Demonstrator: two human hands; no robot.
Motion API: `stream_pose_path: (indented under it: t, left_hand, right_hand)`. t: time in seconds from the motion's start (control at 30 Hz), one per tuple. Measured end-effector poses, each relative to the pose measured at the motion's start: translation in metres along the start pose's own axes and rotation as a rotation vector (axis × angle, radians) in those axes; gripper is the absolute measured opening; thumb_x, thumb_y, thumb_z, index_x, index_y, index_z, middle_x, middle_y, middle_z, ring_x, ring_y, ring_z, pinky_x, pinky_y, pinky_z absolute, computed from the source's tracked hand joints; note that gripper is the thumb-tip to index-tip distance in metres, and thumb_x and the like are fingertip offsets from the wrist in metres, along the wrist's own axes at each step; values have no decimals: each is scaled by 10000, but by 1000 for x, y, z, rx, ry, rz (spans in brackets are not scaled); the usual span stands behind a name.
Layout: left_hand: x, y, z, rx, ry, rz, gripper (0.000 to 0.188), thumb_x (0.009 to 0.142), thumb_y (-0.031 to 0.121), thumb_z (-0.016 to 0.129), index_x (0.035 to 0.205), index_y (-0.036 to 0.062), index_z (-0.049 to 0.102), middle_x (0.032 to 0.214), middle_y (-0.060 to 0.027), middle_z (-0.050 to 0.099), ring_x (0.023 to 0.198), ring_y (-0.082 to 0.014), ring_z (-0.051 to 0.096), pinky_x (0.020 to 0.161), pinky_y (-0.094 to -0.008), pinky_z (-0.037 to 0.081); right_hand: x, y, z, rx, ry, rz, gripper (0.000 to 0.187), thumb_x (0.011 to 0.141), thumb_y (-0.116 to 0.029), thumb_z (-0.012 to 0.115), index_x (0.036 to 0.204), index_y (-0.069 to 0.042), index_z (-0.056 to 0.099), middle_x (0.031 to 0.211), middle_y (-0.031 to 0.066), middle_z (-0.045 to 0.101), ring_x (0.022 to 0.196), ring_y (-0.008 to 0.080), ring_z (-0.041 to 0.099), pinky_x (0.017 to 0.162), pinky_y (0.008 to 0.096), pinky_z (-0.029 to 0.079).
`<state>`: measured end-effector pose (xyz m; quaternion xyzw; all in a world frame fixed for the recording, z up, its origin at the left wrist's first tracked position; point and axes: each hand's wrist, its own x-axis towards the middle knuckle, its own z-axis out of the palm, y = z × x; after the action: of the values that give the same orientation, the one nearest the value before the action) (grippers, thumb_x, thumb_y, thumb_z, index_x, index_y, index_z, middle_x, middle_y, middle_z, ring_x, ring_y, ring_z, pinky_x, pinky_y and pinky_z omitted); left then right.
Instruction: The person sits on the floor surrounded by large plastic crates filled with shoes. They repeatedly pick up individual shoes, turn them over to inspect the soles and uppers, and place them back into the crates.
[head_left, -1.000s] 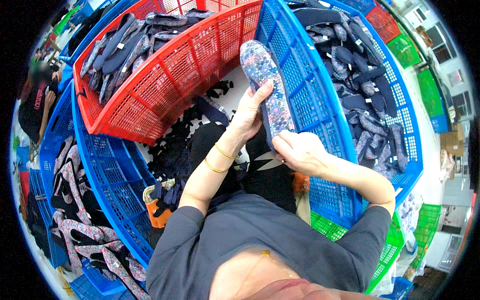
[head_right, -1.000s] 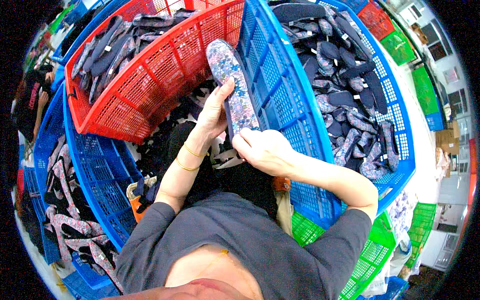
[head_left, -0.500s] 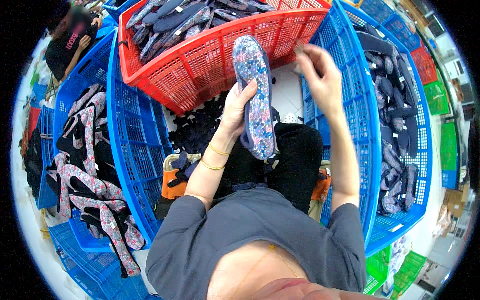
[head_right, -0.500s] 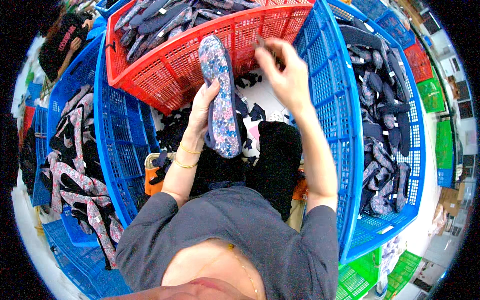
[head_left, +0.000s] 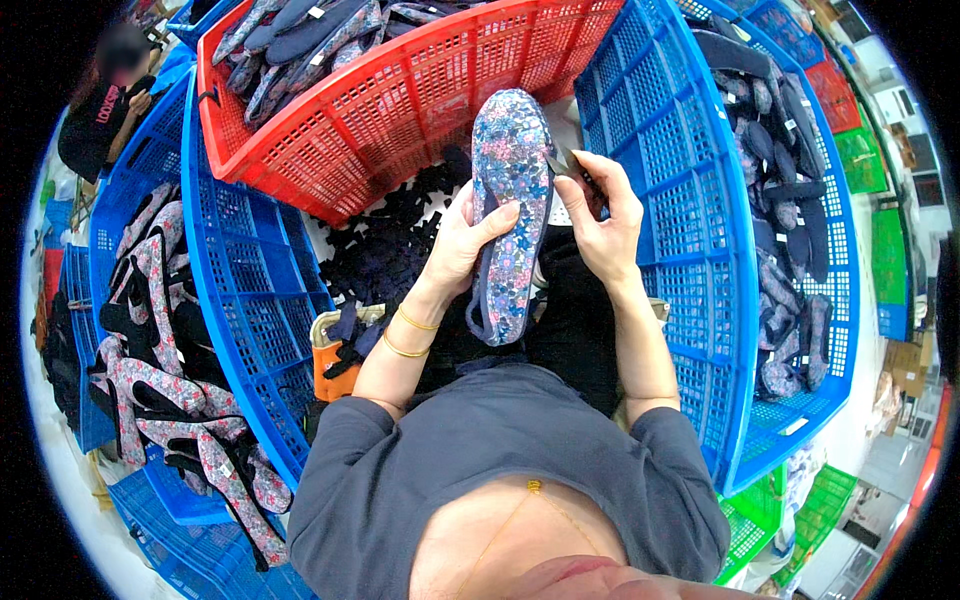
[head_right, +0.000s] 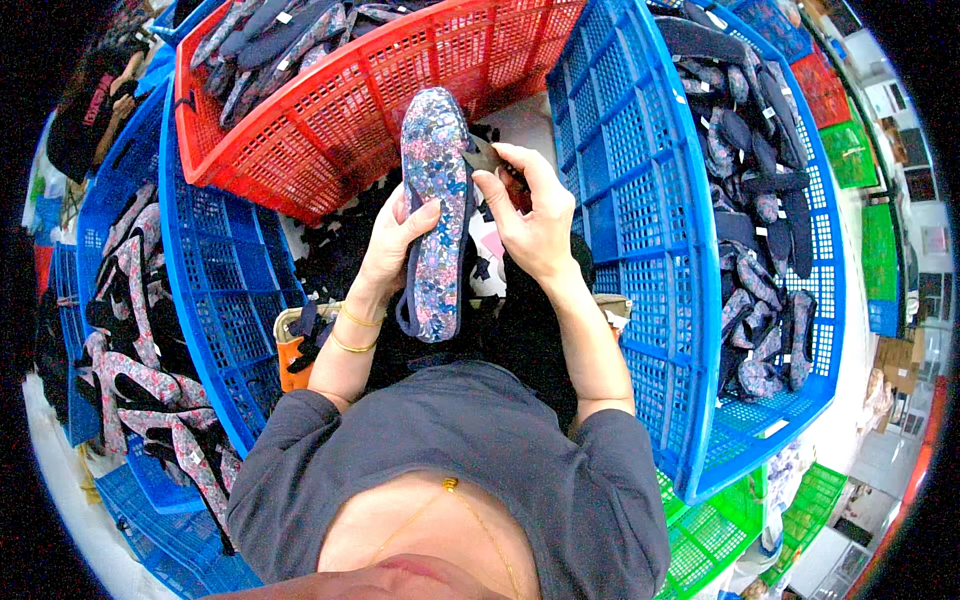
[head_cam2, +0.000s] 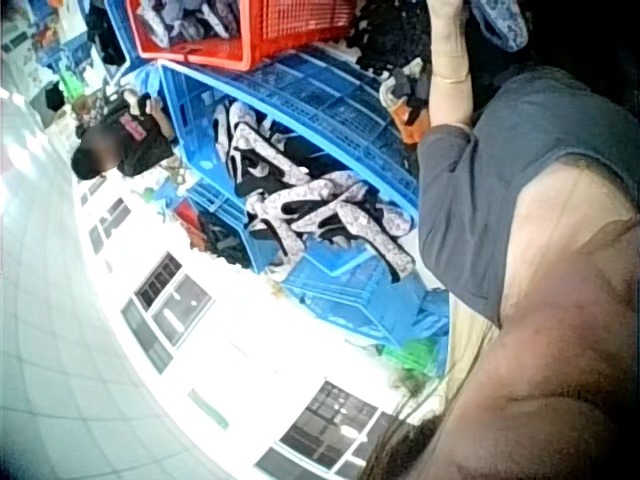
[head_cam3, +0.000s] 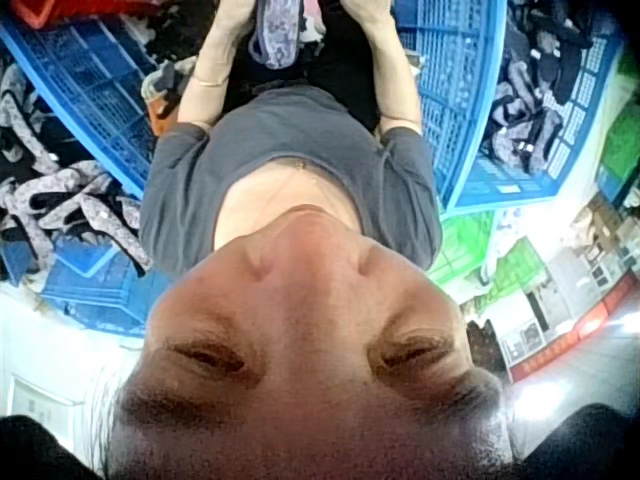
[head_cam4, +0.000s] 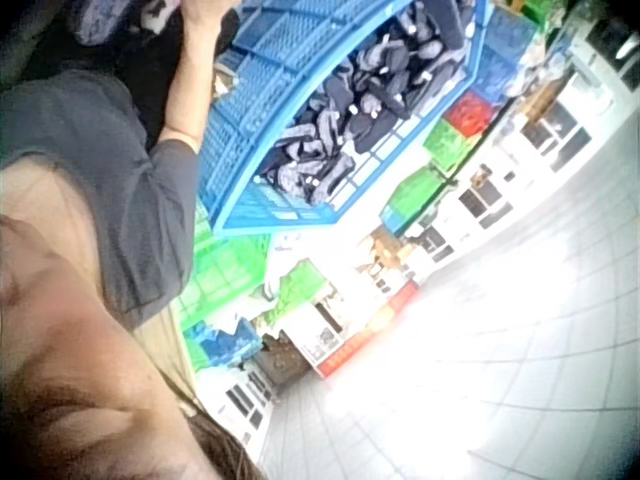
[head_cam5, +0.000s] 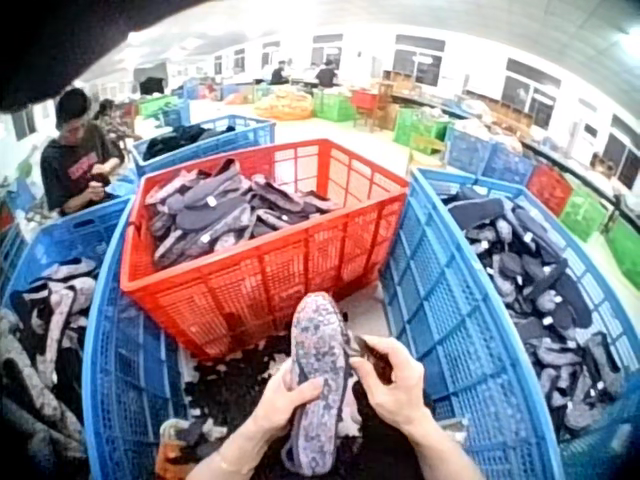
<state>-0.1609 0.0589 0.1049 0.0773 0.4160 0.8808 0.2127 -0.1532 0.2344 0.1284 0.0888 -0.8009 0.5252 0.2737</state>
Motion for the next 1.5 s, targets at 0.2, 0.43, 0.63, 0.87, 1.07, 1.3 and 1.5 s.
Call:
stream_pose_path:
  t: [0.2, 0.43, 0.63, 0.87, 1.07, 1.3, 1.5]
  left_hand:
    - [-1, 1, 3, 40, -13, -26, 455, 858, 152, 701, 1235, 15, 486, 1078, -54, 633, 898, -105, 624, 807, -262, 525]
    - [-1, -9, 8, 78, -3, -97, 481, 837, 119, 723, 1237, 4, 483, 1081, -59, 633, 911, -108, 616, 831, -274, 515]
    - [8, -20, 32, 785, 99, 405, 596, 847, 95, 697, 1345, -17, 389, 1244, -120, 531, 1095, -177, 545, 970, -305, 428]
    - [8, -36, 33, 741, -345, 286, 453, 947, 274, 560, 1346, 64, 511, 1437, -142, 354, 1324, -270, 354, 1085, -379, 303]
    - [-3, -60, 46, 320, -197, -3, 826, 824, 205, 751, 1445, 5, 244, 1418, -157, 358, 1302, -233, 377, 1070, -376, 348]
    - [-6, -54, 28, 195, -94, -205, 543, 888, 157, 677, 1323, -26, 409, 1181, -110, 585, 1028, -153, 591, 885, -292, 506]
    - [-7, -50, 12, 107, -35, -186, 446, 905, 148, 653, 1277, -4, 460, 1160, -98, 599, 983, -129, 606, 851, -276, 518]
  right_hand:
    - [-5, -3, -10, 195, -74, 154, 268, 855, -98, 710, 1077, 1, 598, 857, -3, 614, 755, 47, 548, 667, 193, 466]
    - [-4, 24, -31, 720, 130, 420, 168, 959, -200, 578, 1026, -47, 562, 773, -22, 532, 523, 2, 403, 415, 154, 274]
    - [-33, 22, -16, 565, 72, 432, 512, 873, -178, 705, 1266, -22, 417, 1189, 95, 532, 1051, 137, 515, 928, 308, 428]
    - [-56, 40, -17, 1086, 177, 660, 447, 999, -350, 424, 1252, 3, 528, 1131, 88, 628, 1002, 169, 617, 899, 314, 486]
    - [-92, 53, -23, 688, 111, 534, 428, 925, -225, 575, 1281, -4, 487, 1185, 99, 589, 1067, 191, 584, 917, 327, 482]
    - [-59, 44, -48, 414, 215, 404, 349, 886, -29, 609, 1218, 4, 507, 1095, 61, 593, 955, 116, 576, 841, 252, 476]
    - [-67, 39, -71, 298, 169, 530, 341, 995, -209, 506, 1273, -12, 521, 907, -28, 493, 739, 49, 441, 658, 182, 399]
